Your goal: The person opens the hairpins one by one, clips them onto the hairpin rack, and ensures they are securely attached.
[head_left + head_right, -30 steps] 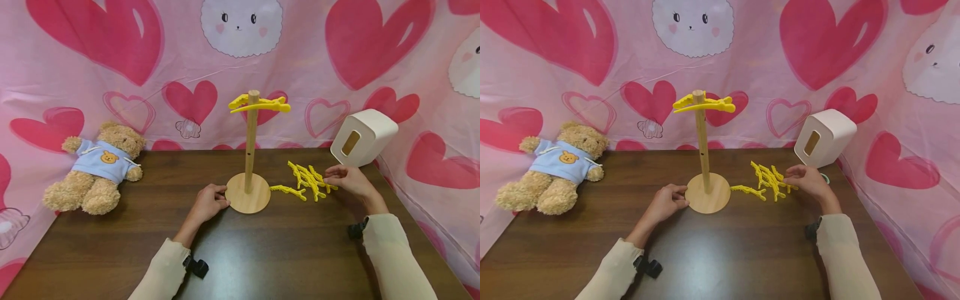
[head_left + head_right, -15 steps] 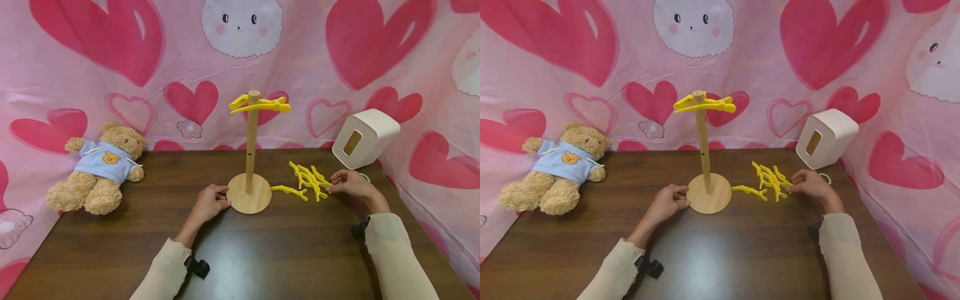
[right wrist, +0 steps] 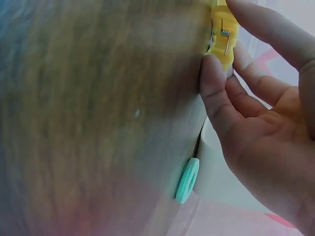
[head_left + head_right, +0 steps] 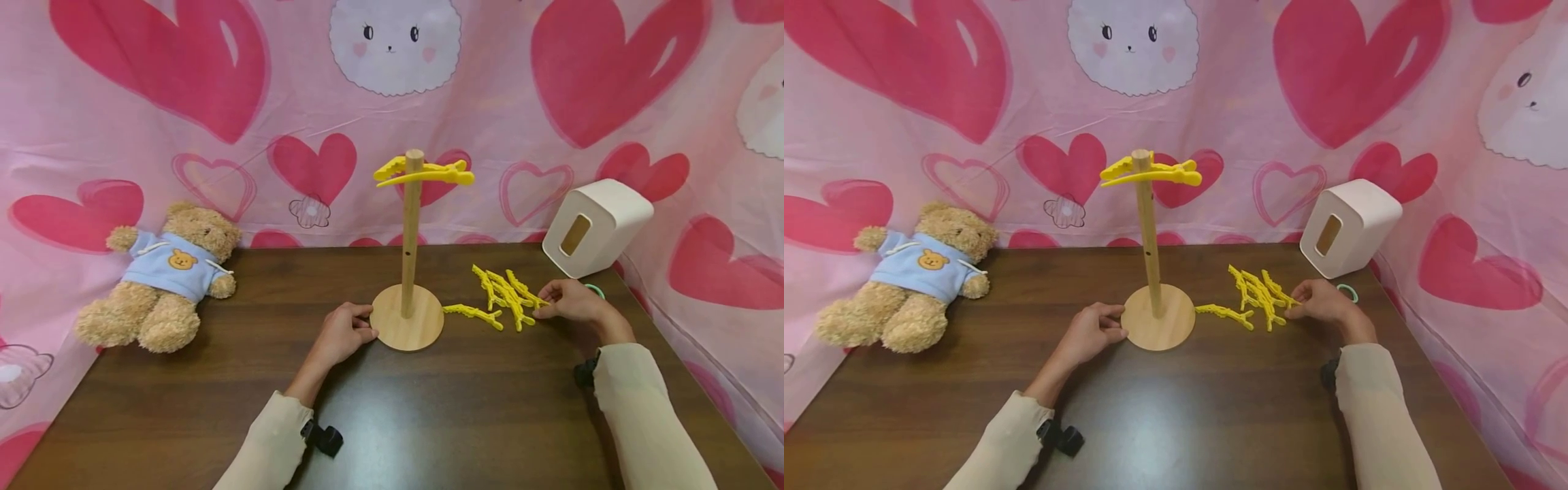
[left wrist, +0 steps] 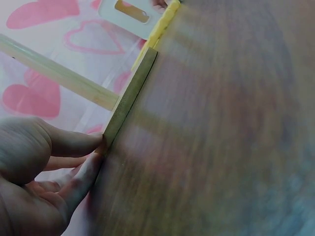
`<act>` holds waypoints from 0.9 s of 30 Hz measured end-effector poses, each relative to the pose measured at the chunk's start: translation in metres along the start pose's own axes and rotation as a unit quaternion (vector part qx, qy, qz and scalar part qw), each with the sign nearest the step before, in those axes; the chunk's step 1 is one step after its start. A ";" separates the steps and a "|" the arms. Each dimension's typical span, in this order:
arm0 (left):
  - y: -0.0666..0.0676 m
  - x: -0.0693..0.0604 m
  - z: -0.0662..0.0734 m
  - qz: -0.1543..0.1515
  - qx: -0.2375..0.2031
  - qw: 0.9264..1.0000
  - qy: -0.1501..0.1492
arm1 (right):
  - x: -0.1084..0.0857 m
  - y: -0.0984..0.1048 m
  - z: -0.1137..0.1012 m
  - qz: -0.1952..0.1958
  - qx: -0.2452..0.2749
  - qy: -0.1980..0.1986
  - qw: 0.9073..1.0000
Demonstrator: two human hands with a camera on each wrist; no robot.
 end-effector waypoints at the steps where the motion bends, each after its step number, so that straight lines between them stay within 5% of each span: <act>1: -0.001 0.000 0.000 -0.001 0.001 1.000 0.000 | 0.000 0.000 0.001 0.002 -0.002 -0.001 1.000; 15: -0.002 0.001 -0.002 0.000 0.006 1.000 -0.001 | 0.001 0.007 0.001 0.048 -0.014 0.010 0.999; 27: -0.001 0.000 -0.001 0.002 0.002 1.000 -0.006 | -0.001 0.019 -0.014 0.150 0.023 0.050 0.987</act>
Point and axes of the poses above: each hand's wrist, its own x-axis towards the middle knuckle, its own y-axis out of the back of the hand, z = x × y, the point moved 6 cm from there along x, towards the middle knuckle, and after that the axes turned 2 degrees about -x, right-handed, at the moved point
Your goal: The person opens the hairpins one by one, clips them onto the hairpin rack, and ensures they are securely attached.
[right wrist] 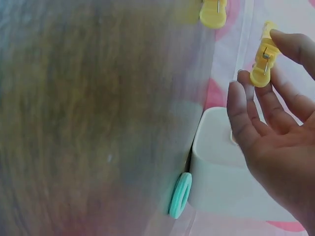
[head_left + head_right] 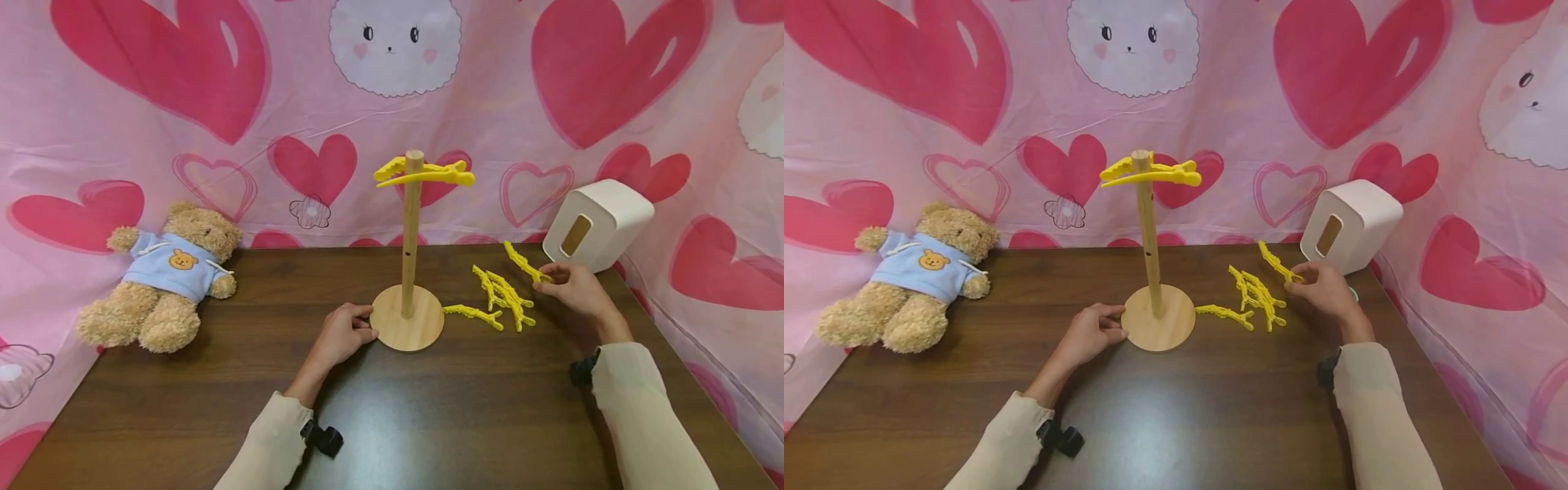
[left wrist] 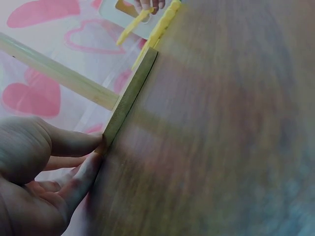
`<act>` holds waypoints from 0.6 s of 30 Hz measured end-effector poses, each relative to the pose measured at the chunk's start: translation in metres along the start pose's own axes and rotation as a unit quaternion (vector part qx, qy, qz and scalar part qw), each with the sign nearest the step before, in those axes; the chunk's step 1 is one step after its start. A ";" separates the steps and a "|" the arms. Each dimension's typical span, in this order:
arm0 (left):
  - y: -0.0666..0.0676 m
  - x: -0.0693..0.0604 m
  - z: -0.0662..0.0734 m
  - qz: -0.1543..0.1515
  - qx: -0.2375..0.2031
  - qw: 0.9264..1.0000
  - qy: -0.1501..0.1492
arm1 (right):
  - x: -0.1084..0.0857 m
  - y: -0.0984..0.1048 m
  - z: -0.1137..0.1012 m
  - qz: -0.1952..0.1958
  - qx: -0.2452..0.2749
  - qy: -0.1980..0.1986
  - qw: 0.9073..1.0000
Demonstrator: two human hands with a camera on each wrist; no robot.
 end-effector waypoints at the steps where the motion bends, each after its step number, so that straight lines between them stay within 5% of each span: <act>1: 0.000 0.000 0.000 0.000 0.000 1.000 0.001 | 0.000 0.000 -0.001 0.002 -0.001 0.003 1.000; 18: -0.001 0.001 -0.004 -0.004 -0.001 1.000 0.010 | -0.002 0.011 -0.016 0.106 0.080 0.014 0.991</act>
Point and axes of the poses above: each hand's wrist, its own x-axis towards the middle knuckle, its own y-axis out of the back of the hand, z = x × y, the point moved 6 cm from there along x, towards the middle knuckle, and after that the axes turned 2 degrees about -x, right-handed, at the moved point
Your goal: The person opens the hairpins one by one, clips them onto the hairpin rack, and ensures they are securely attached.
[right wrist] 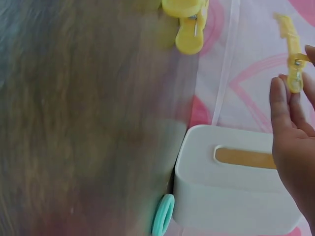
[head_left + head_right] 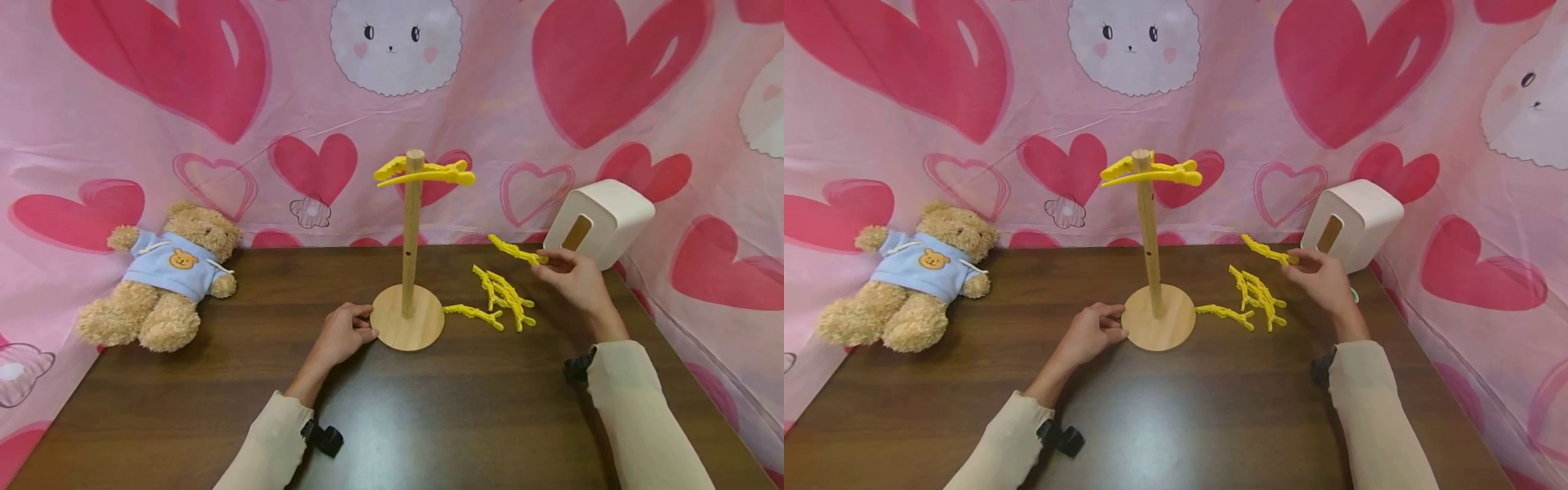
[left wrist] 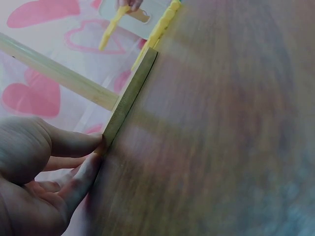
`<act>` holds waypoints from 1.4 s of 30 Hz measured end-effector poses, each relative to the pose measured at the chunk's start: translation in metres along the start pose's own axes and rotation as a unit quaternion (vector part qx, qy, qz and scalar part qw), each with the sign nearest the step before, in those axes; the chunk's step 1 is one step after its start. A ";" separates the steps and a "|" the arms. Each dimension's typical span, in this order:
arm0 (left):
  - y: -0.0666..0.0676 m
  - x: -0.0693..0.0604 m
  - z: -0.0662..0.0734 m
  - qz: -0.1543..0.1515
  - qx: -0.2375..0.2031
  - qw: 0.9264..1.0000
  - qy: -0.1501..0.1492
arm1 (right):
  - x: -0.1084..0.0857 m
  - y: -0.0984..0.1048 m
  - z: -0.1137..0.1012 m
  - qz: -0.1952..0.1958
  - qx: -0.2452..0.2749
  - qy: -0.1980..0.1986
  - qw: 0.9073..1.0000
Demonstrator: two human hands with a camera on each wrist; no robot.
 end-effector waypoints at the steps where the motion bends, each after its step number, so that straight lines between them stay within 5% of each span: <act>1: 0.000 0.000 0.000 0.000 0.000 1.000 0.002 | 0.000 0.000 -0.001 0.005 0.009 0.001 1.000; 16: 0.000 -0.001 0.001 -0.004 0.008 1.000 -0.005 | -0.002 -0.005 -0.027 0.037 0.120 0.021 0.992; 26: 0.000 -0.001 0.001 0.000 0.006 1.000 0.000 | -0.005 -0.006 -0.054 0.057 0.167 0.079 0.981; 42: 0.000 -0.001 0.002 0.003 0.008 1.000 -0.008 | -0.012 -0.011 -0.089 0.089 0.141 0.152 0.974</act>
Point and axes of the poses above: each hand's wrist, its own x-axis towards the middle knuckle, its own y-axis out of the back of the hand, z = x × y, the point moved 6 cm from there along x, towards the middle knuckle, and after that the axes turned 2 degrees about -x, right-handed, at the moved point
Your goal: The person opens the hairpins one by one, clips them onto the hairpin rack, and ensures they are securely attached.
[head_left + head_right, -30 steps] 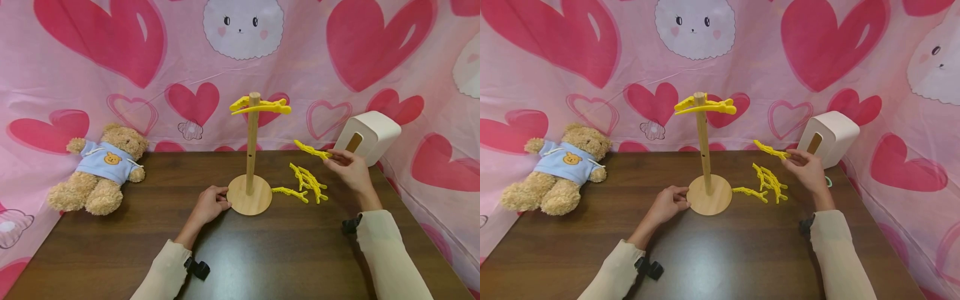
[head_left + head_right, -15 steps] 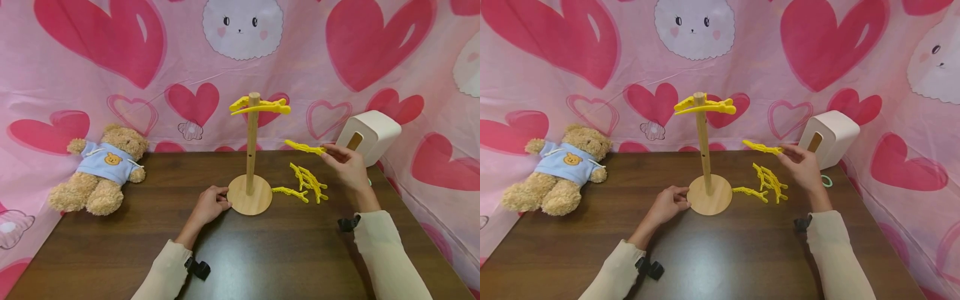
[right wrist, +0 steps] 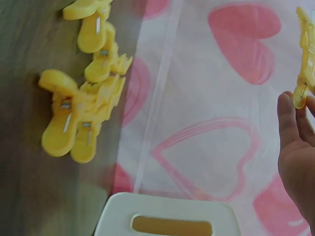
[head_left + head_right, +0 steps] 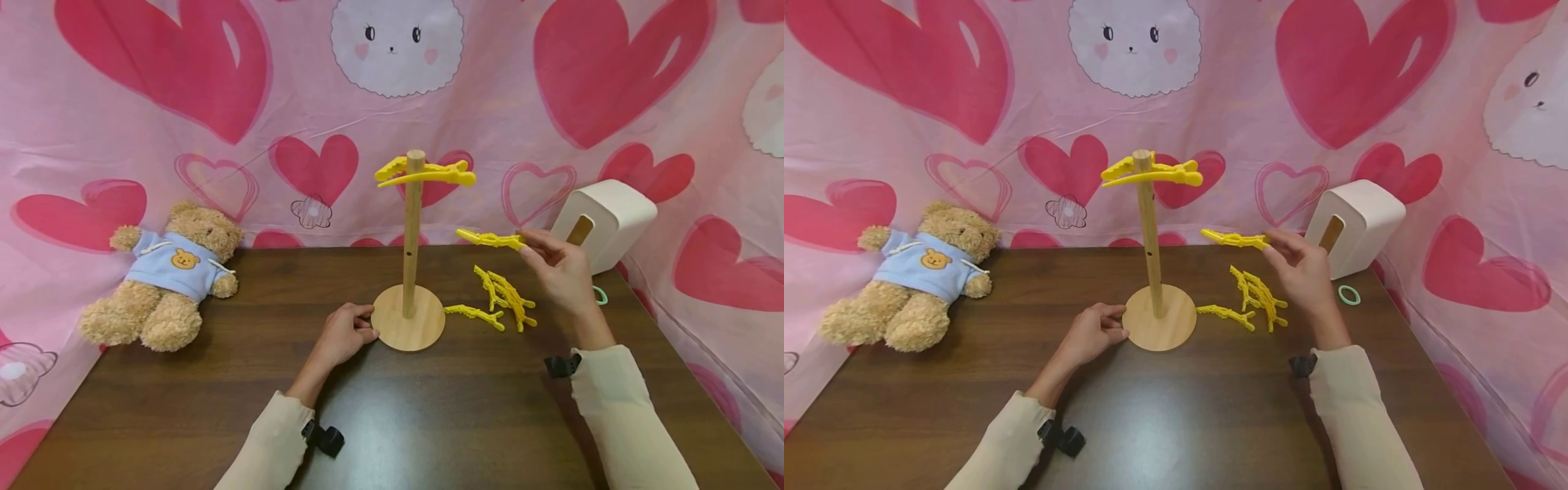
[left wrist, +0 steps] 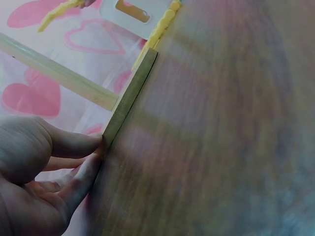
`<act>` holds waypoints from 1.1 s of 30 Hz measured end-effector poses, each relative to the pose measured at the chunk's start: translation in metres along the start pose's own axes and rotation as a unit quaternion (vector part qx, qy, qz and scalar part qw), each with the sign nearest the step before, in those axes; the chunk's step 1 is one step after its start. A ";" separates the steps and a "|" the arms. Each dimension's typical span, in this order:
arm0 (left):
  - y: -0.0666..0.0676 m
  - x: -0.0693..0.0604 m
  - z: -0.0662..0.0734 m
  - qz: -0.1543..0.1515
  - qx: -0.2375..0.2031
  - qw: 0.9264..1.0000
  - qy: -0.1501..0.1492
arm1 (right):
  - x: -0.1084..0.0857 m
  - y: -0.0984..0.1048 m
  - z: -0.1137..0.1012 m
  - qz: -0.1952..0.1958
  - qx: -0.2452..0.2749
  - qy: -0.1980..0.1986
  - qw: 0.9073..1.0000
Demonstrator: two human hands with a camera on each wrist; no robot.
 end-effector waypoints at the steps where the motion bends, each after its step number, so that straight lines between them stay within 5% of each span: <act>1: 0.000 0.000 0.000 0.000 0.000 1.000 0.000 | 0.001 0.000 -0.001 0.005 -0.002 0.001 1.000; 19: 0.000 -0.001 0.001 -0.007 -0.003 1.000 0.005 | 0.011 -0.010 -0.048 0.042 -0.006 0.059 0.997; 33: -0.001 0.000 0.001 -0.007 -0.001 1.000 0.011 | 0.017 -0.023 -0.069 0.056 0.064 0.090 0.992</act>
Point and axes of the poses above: each hand's wrist, its own x-axis towards the middle knuckle, its own y-axis out of the back of the hand, z = x × y, the point moved 6 cm from there along x, towards the middle knuckle, and after that the axes turned 2 degrees about -x, right-handed, at the moved point
